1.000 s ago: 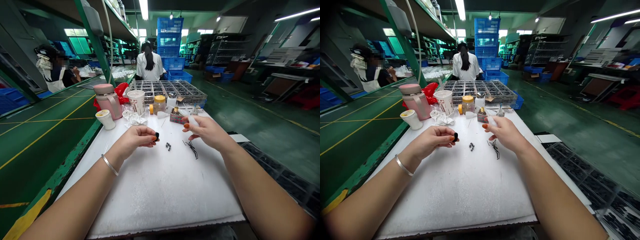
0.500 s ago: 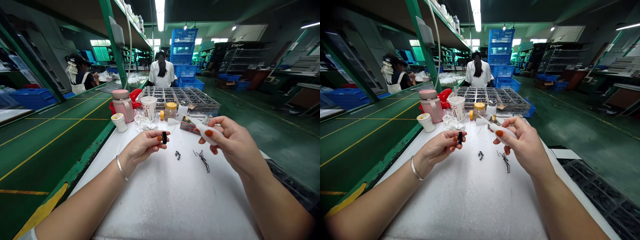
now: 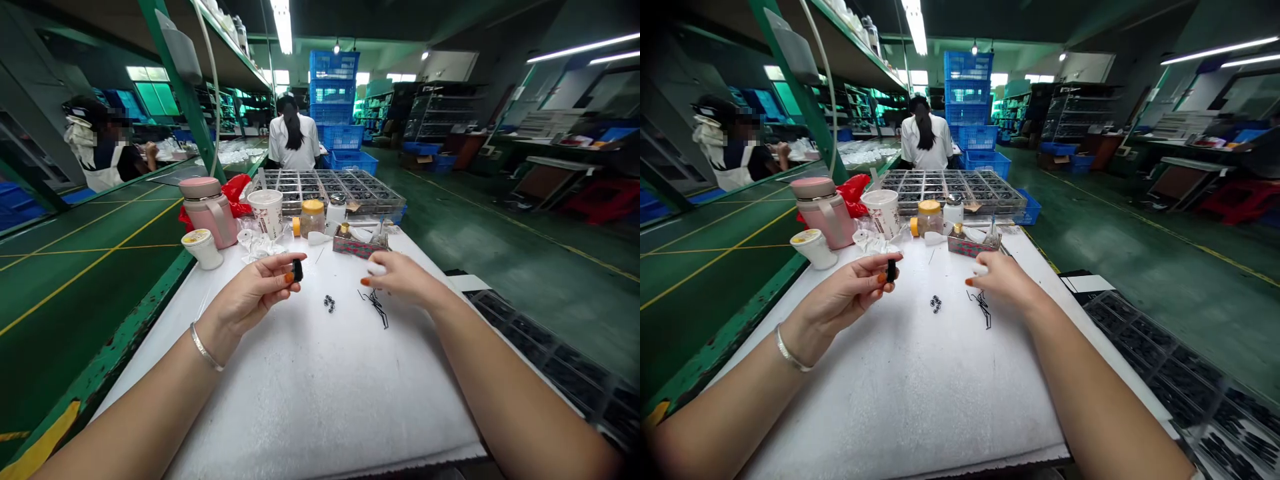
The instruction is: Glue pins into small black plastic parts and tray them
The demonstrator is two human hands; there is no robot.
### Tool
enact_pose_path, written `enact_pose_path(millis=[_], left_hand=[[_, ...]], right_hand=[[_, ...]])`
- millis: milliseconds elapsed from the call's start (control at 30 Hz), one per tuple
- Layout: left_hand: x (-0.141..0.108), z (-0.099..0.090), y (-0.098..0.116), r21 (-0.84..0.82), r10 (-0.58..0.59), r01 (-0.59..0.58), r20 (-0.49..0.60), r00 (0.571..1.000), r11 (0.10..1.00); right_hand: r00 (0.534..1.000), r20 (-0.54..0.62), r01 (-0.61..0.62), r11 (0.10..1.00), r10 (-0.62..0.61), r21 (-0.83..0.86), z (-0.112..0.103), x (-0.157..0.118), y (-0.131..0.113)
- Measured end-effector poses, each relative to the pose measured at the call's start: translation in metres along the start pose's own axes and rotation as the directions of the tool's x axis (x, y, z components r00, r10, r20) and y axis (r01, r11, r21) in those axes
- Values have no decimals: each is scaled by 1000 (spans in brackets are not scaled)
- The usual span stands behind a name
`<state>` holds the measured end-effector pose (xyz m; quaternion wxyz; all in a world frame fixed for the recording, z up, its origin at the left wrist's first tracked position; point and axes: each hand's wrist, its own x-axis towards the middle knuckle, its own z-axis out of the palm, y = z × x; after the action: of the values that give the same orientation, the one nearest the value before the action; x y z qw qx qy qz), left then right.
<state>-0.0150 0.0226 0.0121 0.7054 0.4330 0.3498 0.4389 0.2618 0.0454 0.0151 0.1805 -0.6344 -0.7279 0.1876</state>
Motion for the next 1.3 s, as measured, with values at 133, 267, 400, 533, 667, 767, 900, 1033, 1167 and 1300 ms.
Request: enact_pose_path(millis=[133,267,400,533,667,767,900,1033,1167,1300], left_hand=[[1,-1,2,-3,43,-43,-63,997,999],[1,-3,2,-7,76,-77,-100,992,997],[2,-4,-1,-2,64,-65,-79,995,998],[2,-2,-5,13,13,-13,-10,1000,1000],[2,4,-11,15,-37,36,66,997,999],[2,8,-14,17,-55,53,104,993,998],[1,10,-15,39,-68,64,118,991,997],[2,12,-16,57,-77,70,141,987,996],[3,13,-18,78,-94,83,154,984,993],[3,12,-20,94,-104,89,162,981,992]], right_hand=[[996,91,18,989,-5,-146,17,3,2],[993,113,34,987,-16,-157,25,3,1],[988,143,74,993,-60,-96,23,1,-4],[979,109,163,984,-170,71,16,-10,-22],[945,-12,307,871,-328,382,9,-31,-45],[916,-119,397,816,-384,420,8,-45,-55],[898,-184,439,800,-399,410,14,-52,-60],[887,-242,459,810,-394,364,19,-52,-63],[873,-293,472,826,-390,308,22,-52,-64],[868,-274,482,835,-414,266,25,-52,-63]])
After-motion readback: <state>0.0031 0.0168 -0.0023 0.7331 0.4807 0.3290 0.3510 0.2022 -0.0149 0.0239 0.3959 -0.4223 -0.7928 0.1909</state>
